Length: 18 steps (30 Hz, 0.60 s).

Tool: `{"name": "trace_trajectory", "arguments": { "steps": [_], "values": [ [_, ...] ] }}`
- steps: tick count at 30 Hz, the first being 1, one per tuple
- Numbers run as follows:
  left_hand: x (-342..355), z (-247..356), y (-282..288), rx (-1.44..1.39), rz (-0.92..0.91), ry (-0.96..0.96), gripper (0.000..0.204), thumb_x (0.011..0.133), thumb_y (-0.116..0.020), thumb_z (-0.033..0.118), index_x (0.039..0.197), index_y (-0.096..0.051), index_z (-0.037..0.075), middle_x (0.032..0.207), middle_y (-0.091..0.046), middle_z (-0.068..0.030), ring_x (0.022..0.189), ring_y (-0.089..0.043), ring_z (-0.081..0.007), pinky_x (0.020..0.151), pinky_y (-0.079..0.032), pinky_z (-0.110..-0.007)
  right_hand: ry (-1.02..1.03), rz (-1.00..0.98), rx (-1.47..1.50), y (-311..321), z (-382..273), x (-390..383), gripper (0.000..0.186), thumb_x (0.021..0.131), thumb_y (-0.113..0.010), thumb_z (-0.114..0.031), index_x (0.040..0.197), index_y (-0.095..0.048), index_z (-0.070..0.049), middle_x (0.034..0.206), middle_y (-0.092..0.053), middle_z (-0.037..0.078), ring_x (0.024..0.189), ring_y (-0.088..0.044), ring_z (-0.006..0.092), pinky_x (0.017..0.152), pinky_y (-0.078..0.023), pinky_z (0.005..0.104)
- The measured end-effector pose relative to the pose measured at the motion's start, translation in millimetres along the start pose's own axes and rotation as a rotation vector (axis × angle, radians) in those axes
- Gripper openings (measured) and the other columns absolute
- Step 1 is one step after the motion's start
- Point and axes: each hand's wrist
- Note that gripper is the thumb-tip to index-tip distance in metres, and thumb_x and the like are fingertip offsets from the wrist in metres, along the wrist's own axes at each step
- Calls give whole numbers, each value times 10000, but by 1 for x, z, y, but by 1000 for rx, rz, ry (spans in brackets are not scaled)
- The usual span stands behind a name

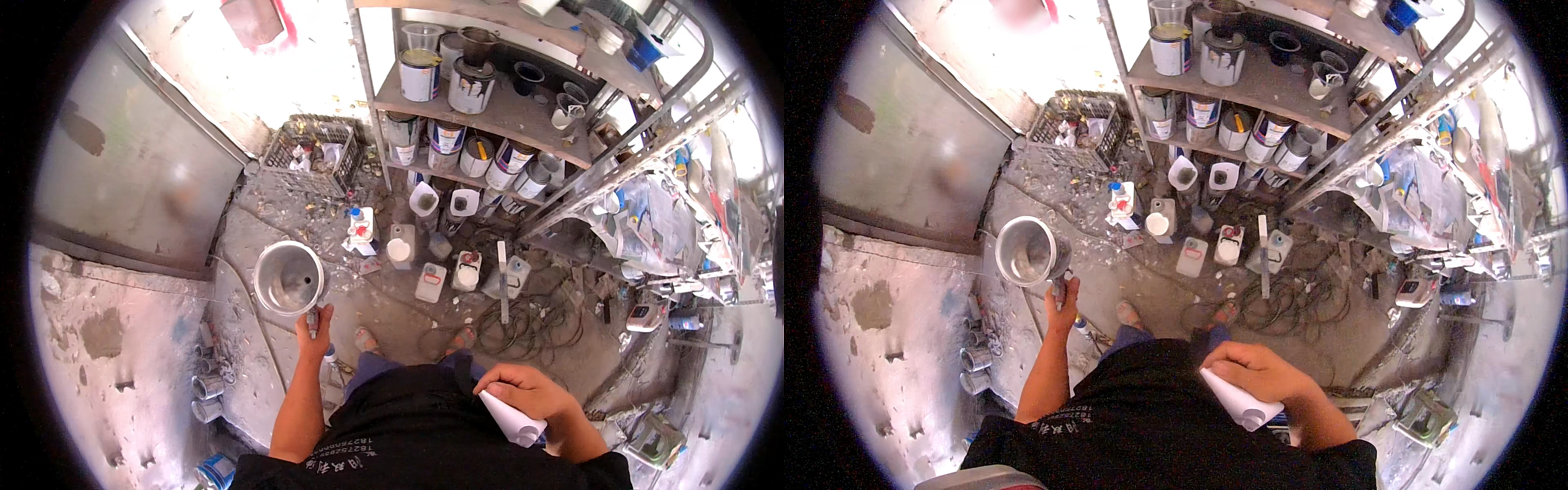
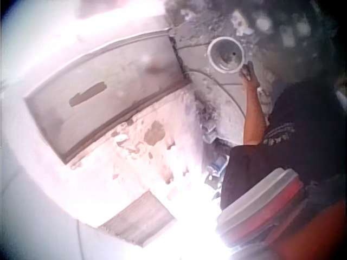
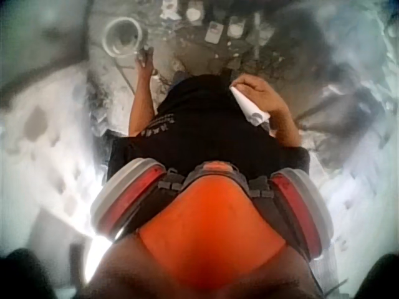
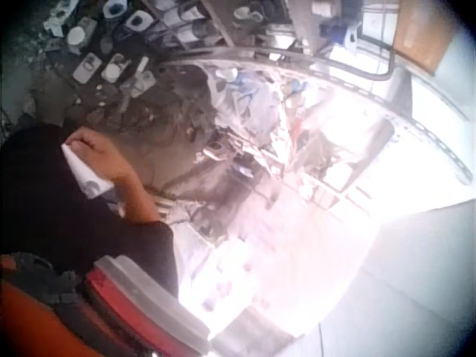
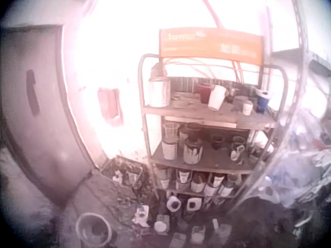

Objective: The person prepares paint by pouring a white liquid from a bucket into a funnel and then into a spray gun cup. They then walk to a white car and spray paint the hood, which is partially covered with blue plastic sheeting and masking tape.

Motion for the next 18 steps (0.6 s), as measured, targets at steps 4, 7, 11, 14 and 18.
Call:
{"name": "trace_trajectory", "arguments": {
  "steps": [4, 7, 11, 14, 18],
  "values": [
    [27, -37, 40, -94, -6, -91, 166, 823, -693, 162, 780, -572, 57, 669, -554, 10, 599, -494, -72, 524, -383, -230, -99, 205, 72, -79, -5, 43, 204, 934, -500, -195, 971, -612, -28, 858, -598, -3, 785, -524, 57, 692, -413, 207],
    [47, -41, 67, -188, -34, -183, 172, 840, -675, 149, 748, -556, 64, 649, -534, 21, 578, -473, -56, 507, -365, -213, -51, 370, 56, -127, 3, 63, 208, 935, -494, -197, 952, -609, -25, 847, -601, -2, 762, -521, 53, 676, -413, 207],
    [63, -66, 97, -222, -39, -113, 166, 837, -680, 156, 768, -565, 58, 665, -539, 19, 573, -479, -62, 532, -377, -210, 9, 548, 5, -181, -1, 81, 191, 923, -515, -197, 915, -605, -29, 830, -600, -2, 739, -516, 52, 666, -422, 217],
    [73, -69, 106, -225, -52, -92, 148, 841, -672, 153, 835, -562, 54, 714, -561, 11, 602, -501, -69, 555, -391, -212, 3, 650, -153, -184, -3, 89, 191, 909, -529, -205, 899, -606, -31, 803, -602, 2, 731, -527, 74, 669, -440, 239],
    [77, -65, 117, -254, -117, -39, 150, 854, -653, 140, 931, -561, 50, 784, -594, 2, 658, -530, -80, 594, -416, -222, 41, 1097, -72, -118, -34, 101, 161, 901, -530, -175, 835, -583, -38, 748, -568, -6, 688, -486, 84, 632, -423, 252]
  ]
}}
Point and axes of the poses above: each hand's wrist, its own x-axis towards the middle knuckle, its own y-axis out of the back of the hand, z = x × y
